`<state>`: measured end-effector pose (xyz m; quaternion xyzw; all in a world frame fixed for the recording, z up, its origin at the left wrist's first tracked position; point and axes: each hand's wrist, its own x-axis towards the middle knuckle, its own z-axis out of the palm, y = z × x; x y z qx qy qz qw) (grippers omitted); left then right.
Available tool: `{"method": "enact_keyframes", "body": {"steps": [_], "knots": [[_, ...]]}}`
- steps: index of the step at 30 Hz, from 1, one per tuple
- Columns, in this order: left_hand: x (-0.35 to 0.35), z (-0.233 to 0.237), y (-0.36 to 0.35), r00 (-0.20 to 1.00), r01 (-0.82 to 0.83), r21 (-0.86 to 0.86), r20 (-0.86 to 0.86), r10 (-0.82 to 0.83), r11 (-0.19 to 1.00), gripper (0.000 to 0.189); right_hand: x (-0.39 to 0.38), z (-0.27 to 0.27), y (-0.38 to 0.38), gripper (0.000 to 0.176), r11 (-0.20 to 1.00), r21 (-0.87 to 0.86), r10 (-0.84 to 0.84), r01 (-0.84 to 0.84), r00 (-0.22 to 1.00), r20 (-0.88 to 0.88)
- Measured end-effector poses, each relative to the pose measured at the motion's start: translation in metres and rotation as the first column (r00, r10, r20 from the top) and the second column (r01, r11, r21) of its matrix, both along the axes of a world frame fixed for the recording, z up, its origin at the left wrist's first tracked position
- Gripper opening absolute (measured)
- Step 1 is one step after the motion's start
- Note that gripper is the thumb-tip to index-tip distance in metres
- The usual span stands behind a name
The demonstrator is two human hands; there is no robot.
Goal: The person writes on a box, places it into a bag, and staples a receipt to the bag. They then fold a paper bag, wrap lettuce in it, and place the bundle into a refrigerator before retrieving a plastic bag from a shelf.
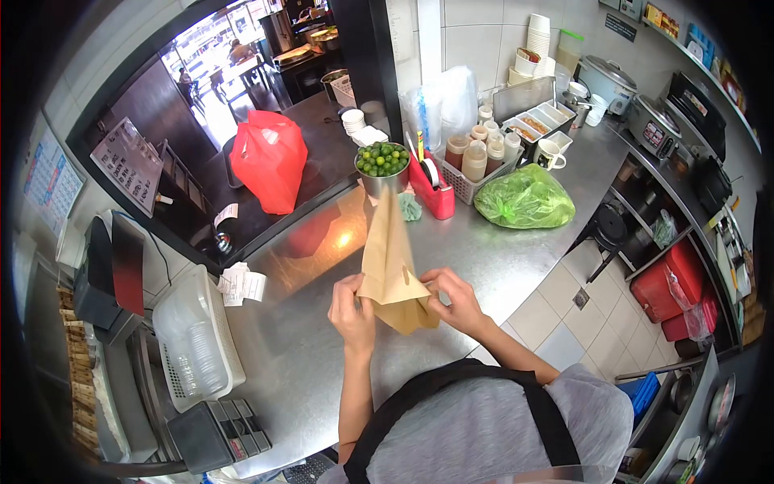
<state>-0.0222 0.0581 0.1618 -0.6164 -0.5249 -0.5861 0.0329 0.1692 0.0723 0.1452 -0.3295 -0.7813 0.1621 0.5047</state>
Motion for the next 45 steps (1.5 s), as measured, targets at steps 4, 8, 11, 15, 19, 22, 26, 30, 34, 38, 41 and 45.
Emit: {"method": "enact_keyframes", "body": {"steps": [4, 8, 11, 15, 19, 22, 26, 30, 34, 38, 41, 45], "knots": [[0.006, -0.004, -0.001, 0.998, 0.062, 0.012, 0.010, -0.062, 0.998, 0.014, -0.018, 0.019, -0.003, 0.025, 0.955, -0.295, -0.052, 0.017, 0.992, -0.111], [0.001, -0.004, -0.003, 0.999, 0.040, 0.000, -0.028, -0.040, 0.999, 0.016, -0.017, 0.009, 0.020, 0.028, 0.972, -0.190, -0.117, 0.137, 0.987, 0.112], [-0.009, -0.002, -0.008, 0.989, 0.146, -0.068, 0.019, -0.145, 0.987, 0.028, -0.012, 0.010, 0.030, 0.030, 0.974, -0.205, -0.101, 0.095, 0.995, -0.020], [-0.012, -0.001, -0.010, 0.771, 0.537, 0.003, 0.403, -0.493, 0.843, 0.050, -0.007, -0.014, 0.045, 0.021, 0.861, -0.399, 0.091, -0.317, 0.867, -0.491], [-0.018, -0.012, 0.011, 0.761, 0.350, -0.120, 0.615, -0.207, 0.929, 0.066, 0.013, 0.005, 0.046, 0.014, 0.636, -0.622, 0.127, -0.458, 0.856, -0.501], [-0.017, 0.001, 0.010, 0.981, 0.090, -0.130, 0.184, -0.065, 0.987, 0.058, 0.021, 0.011, 0.054, 0.016, 0.612, -0.601, 0.268, -0.515, 0.849, -0.455], [-0.025, 0.020, 0.009, 0.887, 0.411, -0.342, -0.065, -0.458, 0.845, 0.021, 0.021, 0.019, 0.056, 0.021, 0.631, -0.578, 0.368, -0.518, 0.855, -0.365], [-0.024, 0.002, 0.005, 0.870, 0.493, -0.512, 0.263, -0.418, 0.703, 0.013, 0.001, 0.038, 0.052, 0.017, 0.992, -0.113, -0.069, 0.056, 0.990, -0.122], [-0.019, -0.005, -0.003, 0.823, 0.515, -0.454, 0.500, -0.271, 0.728, 0.014, 0.014, 0.026, 0.057, 0.013, 0.893, -0.434, -0.136, 0.115, 0.991, -0.016], [-0.021, -0.012, -0.008, 0.838, 0.456, -0.448, 0.506, -0.202, 0.769, 0.015, 0.012, 0.023, 0.056, 0.015, 0.697, -0.663, 0.097, -0.275, 0.951, -0.292], [-0.022, -0.012, -0.010, 0.819, 0.489, -0.442, 0.528, -0.222, 0.752, 0.016, 0.012, 0.034, 0.056, 0.021, 0.618, -0.650, 0.300, -0.441, 0.897, -0.323], [-0.029, 0.010, -0.013, 0.759, 0.642, -0.515, 0.536, -0.370, 0.568, 0.015, -0.004, 0.057, 0.056, 0.030, 0.783, -0.475, 0.418, -0.402, 0.905, -0.077]]}}
